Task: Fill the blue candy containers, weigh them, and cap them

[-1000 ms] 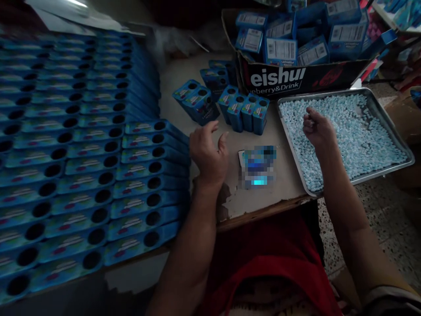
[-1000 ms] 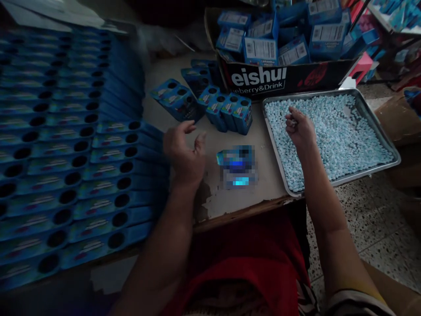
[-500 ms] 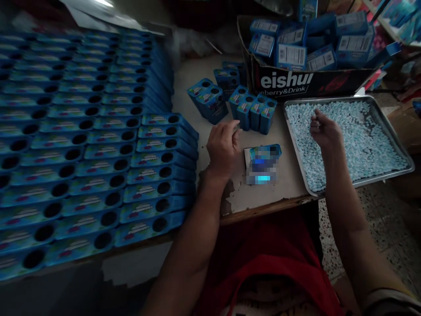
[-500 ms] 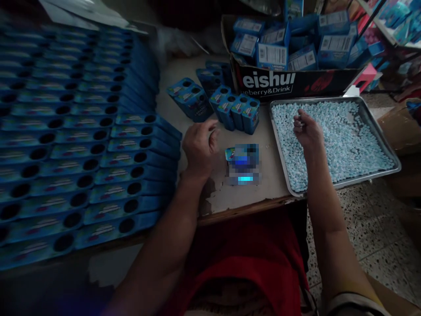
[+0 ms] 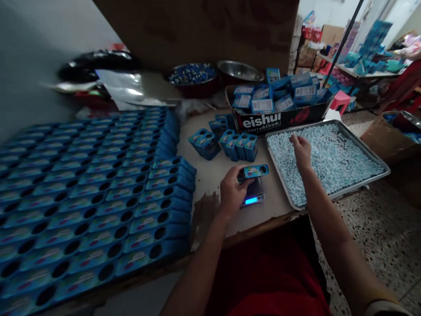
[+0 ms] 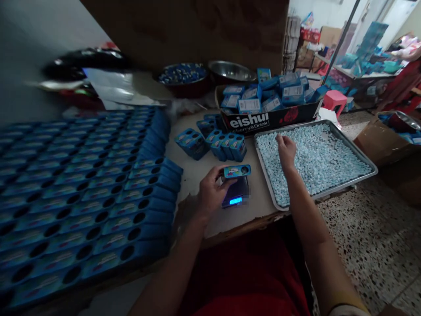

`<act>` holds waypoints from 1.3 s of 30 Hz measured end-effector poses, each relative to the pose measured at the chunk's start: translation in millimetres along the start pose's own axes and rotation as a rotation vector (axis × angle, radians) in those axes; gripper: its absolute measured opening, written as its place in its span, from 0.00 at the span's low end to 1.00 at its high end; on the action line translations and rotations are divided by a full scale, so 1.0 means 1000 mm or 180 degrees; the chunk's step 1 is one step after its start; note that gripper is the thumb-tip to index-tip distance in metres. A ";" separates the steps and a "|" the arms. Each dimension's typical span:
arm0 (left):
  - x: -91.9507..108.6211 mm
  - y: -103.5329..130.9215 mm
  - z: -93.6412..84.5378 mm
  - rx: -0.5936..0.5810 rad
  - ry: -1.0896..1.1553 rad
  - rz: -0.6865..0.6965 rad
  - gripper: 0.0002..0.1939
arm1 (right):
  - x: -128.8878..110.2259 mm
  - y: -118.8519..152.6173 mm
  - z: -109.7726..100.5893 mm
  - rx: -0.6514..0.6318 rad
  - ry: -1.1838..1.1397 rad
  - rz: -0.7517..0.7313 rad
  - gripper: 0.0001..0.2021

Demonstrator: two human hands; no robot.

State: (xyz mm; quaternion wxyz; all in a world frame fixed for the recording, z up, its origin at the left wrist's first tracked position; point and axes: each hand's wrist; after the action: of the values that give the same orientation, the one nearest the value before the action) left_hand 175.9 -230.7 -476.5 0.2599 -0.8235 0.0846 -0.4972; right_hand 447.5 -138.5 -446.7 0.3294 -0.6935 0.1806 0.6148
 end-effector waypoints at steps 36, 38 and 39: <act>0.014 -0.041 0.024 0.0756 0.0922 -0.0880 0.27 | -0.020 0.019 0.005 -0.0597 -0.1803 0.2237 0.11; 0.006 -0.024 0.006 0.0563 0.1177 -0.1302 0.28 | -0.023 0.019 0.000 -0.0528 -0.1432 0.1384 0.08; 0.002 -0.016 -0.001 0.0465 0.1211 -0.1416 0.28 | -0.023 0.018 -0.002 -0.0459 -0.1278 0.0971 0.08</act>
State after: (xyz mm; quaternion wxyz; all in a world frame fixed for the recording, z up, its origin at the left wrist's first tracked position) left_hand 173.7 -218.5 -466.5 0.1826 -0.6929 -0.0868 -0.6921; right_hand 432.8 -156.2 -428.5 0.2119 -0.5439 0.1698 0.7940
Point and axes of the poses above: each hand's wrist, its own y-axis away from the middle knuckle, its own z-axis out of the palm, x = y × z, and after that the axes turned 11 degrees about x, right-handed
